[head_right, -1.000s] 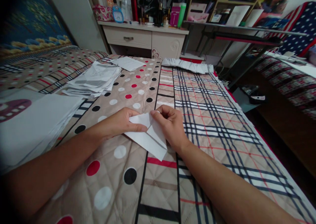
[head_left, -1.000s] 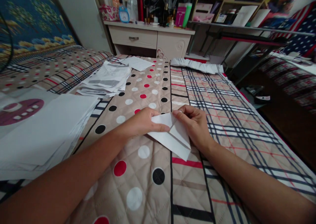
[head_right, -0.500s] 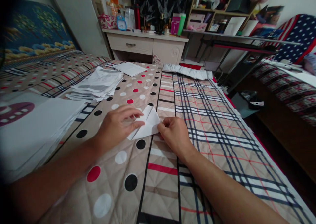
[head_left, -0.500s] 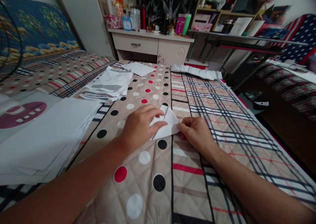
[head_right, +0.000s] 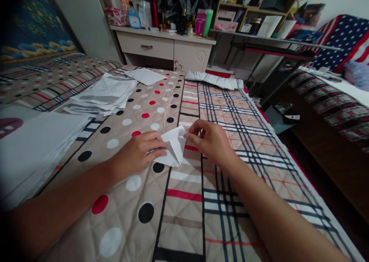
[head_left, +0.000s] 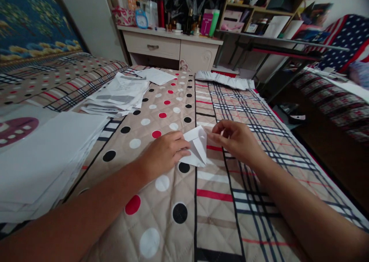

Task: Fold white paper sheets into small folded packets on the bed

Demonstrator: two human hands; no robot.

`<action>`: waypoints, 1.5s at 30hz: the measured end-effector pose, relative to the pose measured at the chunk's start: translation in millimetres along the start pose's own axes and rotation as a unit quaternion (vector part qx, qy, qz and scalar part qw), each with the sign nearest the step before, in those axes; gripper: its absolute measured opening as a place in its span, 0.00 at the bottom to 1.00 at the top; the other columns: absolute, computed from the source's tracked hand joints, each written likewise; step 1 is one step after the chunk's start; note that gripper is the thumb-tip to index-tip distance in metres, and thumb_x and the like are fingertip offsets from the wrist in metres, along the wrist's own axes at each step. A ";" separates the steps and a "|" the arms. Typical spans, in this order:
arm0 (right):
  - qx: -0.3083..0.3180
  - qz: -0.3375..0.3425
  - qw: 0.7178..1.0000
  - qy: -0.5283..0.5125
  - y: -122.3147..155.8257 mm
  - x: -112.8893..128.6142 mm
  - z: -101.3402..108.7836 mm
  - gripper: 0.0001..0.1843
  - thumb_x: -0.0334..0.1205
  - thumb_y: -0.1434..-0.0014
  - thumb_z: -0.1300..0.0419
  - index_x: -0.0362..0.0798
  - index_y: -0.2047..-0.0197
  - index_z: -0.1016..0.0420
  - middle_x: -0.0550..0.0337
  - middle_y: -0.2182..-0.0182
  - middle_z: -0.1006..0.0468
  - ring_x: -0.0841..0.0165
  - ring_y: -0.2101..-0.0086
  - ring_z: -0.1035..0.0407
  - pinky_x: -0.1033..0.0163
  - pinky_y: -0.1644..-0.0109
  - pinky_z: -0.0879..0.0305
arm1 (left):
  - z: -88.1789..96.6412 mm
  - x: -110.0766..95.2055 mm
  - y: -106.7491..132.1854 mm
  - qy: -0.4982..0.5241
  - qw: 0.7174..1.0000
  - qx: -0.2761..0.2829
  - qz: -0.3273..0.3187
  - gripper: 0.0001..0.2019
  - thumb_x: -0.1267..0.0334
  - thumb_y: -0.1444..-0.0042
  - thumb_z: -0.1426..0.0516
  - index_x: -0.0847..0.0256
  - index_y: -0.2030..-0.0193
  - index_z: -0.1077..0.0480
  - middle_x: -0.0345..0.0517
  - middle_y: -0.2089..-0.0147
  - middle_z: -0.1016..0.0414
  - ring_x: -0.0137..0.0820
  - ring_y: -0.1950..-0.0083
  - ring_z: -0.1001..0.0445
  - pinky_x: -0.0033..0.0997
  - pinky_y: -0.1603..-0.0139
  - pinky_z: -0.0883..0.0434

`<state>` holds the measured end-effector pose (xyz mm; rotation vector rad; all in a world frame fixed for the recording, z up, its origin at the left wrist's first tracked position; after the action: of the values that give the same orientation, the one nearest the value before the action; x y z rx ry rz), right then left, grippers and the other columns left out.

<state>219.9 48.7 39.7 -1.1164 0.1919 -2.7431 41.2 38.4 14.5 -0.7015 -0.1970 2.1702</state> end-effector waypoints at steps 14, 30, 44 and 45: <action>0.087 -0.014 0.967 0.238 14.7 19.1 -29.9 0.07 0.42 0.46 0.34 0.50 0.66 0.25 0.60 0.71 0.22 0.67 0.73 0.31 0.64 0.72 0.47 | 18.6 27.1 -11.1 -0.061 0.995 -0.005 0.082 0.19 0.59 0.51 0.33 0.59 0.52 0.25 0.46 0.55 0.26 0.37 0.53 0.28 0.37 0.53 0.31; 0.022 0.133 0.973 0.187 14.8 23.1 -28.7 0.22 0.46 0.51 0.29 0.48 0.54 0.24 0.52 0.54 0.25 0.58 0.55 0.32 0.55 0.51 0.38 | 12.4 2.4 -15.8 -0.143 0.989 0.002 -0.039 0.18 0.56 0.49 0.34 0.57 0.52 0.27 0.45 0.57 0.26 0.38 0.54 0.30 0.39 0.52 0.36; 0.086 0.180 0.976 0.085 20.5 28.4 -35.3 0.08 0.28 0.45 0.39 0.48 0.73 0.25 0.61 0.72 0.23 0.69 0.69 0.30 0.65 0.64 0.41 | 23.4 1.0 -8.0 -0.038 0.990 0.050 -0.130 0.09 0.69 0.39 0.44 0.61 0.67 0.23 0.43 0.66 0.24 0.29 0.63 0.28 0.28 0.61 0.33; 0.095 0.190 0.972 0.098 21.5 30.1 -35.4 0.09 0.27 0.45 0.41 0.48 0.73 0.24 0.61 0.72 0.23 0.69 0.68 0.30 0.65 0.64 0.41 | 24.4 0.2 -7.5 -0.039 0.988 0.063 -0.137 0.10 0.70 0.39 0.45 0.60 0.66 0.22 0.43 0.67 0.24 0.30 0.62 0.28 0.29 0.61 0.33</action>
<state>176.3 23.3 31.1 -0.6780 0.1472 -2.4613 32.7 45.7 37.5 -0.4882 -0.1829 1.9290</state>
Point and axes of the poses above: each hand's wrist, its own y-axis away from the middle knuckle, its own z-axis out of the back of the hand, x = y × z, the point moved 7 cm from there along -y, towards the middle knuckle
